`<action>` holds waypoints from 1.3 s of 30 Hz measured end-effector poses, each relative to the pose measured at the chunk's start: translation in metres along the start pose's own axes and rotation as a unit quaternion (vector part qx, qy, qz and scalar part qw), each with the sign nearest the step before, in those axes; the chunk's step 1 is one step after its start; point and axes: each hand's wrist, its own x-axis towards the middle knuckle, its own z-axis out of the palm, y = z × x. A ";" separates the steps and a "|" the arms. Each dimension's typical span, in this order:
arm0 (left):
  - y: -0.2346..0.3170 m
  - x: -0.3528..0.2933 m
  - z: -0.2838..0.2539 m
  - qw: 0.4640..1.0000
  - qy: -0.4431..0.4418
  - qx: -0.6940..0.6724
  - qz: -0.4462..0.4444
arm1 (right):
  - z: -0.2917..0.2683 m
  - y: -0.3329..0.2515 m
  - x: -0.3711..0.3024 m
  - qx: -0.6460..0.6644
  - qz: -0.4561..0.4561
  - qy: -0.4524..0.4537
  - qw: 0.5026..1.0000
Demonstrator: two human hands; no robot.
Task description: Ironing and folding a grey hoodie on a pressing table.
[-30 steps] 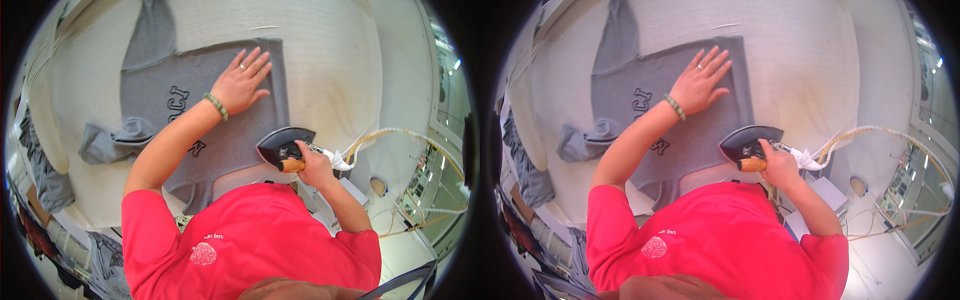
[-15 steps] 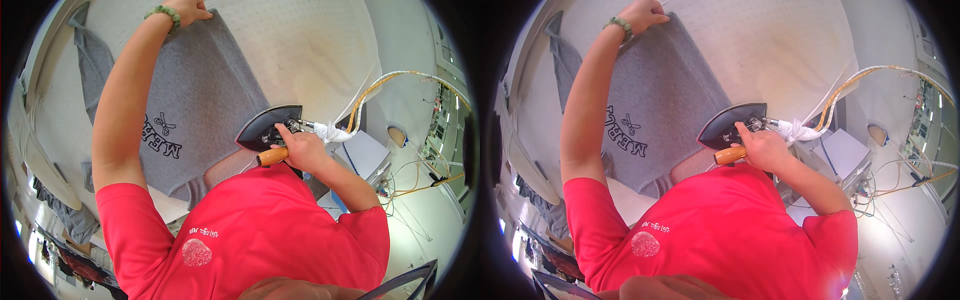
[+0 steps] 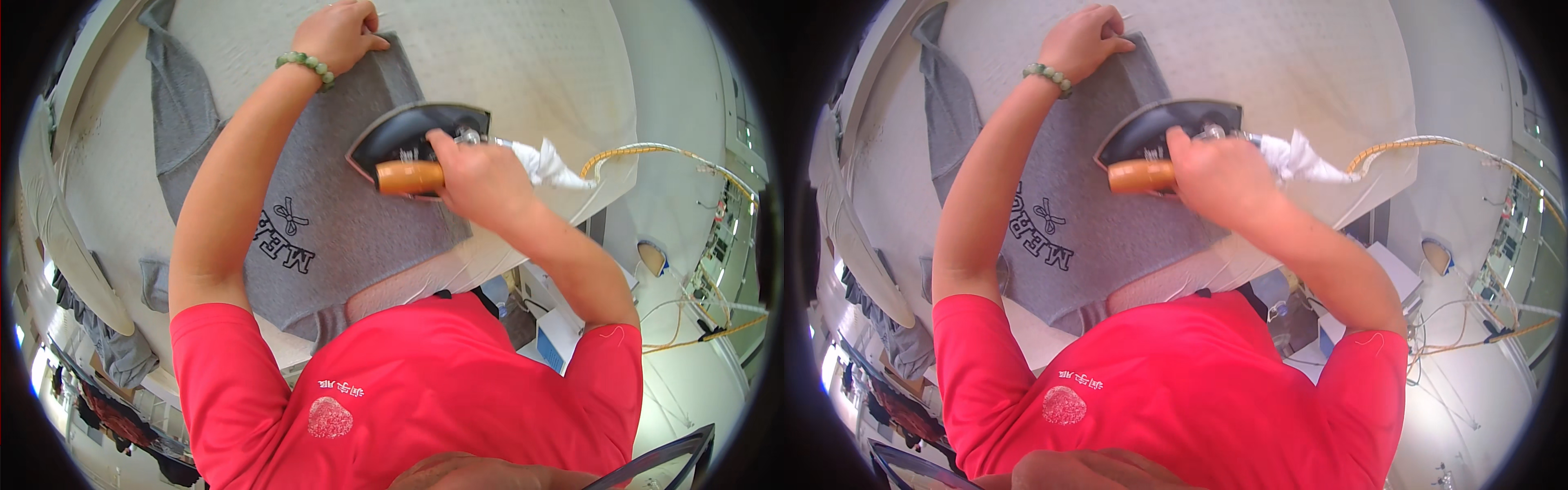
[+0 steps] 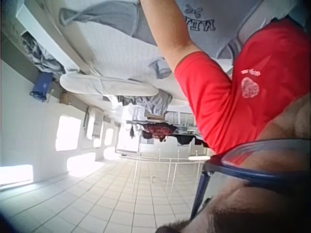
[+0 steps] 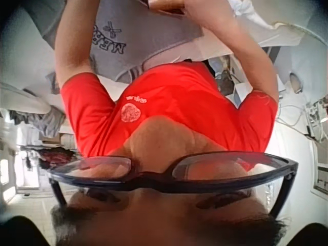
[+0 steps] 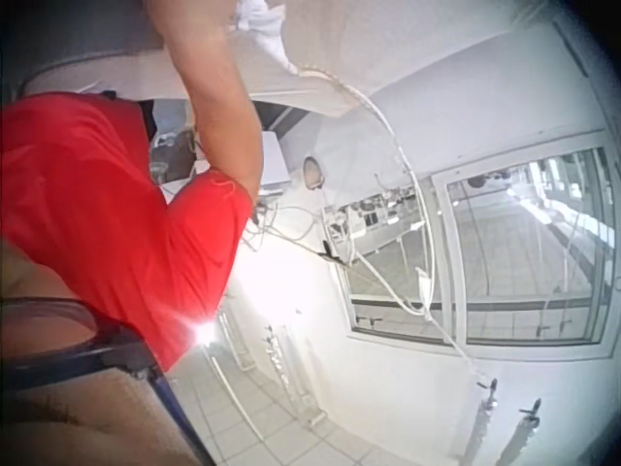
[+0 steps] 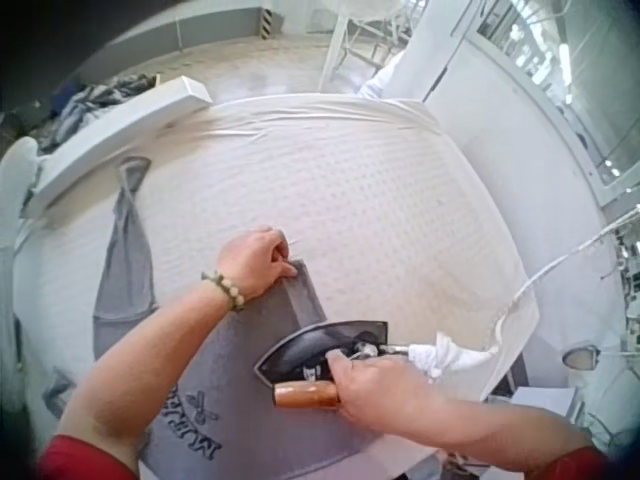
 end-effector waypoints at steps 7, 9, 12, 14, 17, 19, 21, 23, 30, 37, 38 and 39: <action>0.002 -0.037 -0.092 0.937 -0.102 0.224 -0.248 | -0.039 0.031 0.136 -0.063 0.030 0.073 0.995; 0.006 -0.072 -0.130 0.915 -0.121 0.271 -0.274 | -0.055 0.045 0.154 0.001 -0.001 0.066 0.998; -0.002 -0.118 -0.164 0.911 -0.144 0.302 -0.240 | -0.066 0.043 0.164 -0.012 -0.100 0.034 0.994; -0.013 -0.130 -0.172 0.915 -0.190 0.274 -0.229 | -0.066 0.027 0.171 -0.024 -0.147 0.014 0.989; -0.023 -0.133 -0.172 0.922 -0.196 0.259 -0.210 | -0.061 -0.011 0.182 -0.059 -0.165 -0.005 0.984; -0.025 -0.134 -0.169 0.932 -0.179 0.259 -0.182 | -0.060 -0.039 0.193 -0.067 -0.166 -0.017 0.984; -0.024 -0.142 -0.167 0.942 -0.131 0.267 -0.156 | -0.056 -0.068 0.203 -0.082 -0.152 -0.045 0.984; -0.027 -0.156 -0.162 0.956 -0.033 0.280 -0.083 | -0.050 -0.094 0.213 -0.083 -0.150 -0.053 0.984; -0.017 -0.246 -0.187 0.880 0.257 0.280 -0.286 | -0.047 -0.119 0.220 -0.046 -0.091 -0.054 0.993; -0.015 -0.273 -0.191 0.837 0.203 0.241 -0.448 | -0.061 -0.138 0.193 0.018 0.016 -0.084 0.996; -0.017 -0.272 -0.192 0.836 0.201 0.224 -0.458 | -0.060 -0.143 0.185 0.011 0.008 -0.083 0.996; -0.018 -0.271 -0.193 0.839 0.202 0.213 -0.459 | -0.056 -0.149 0.173 0.009 0.008 -0.071 0.997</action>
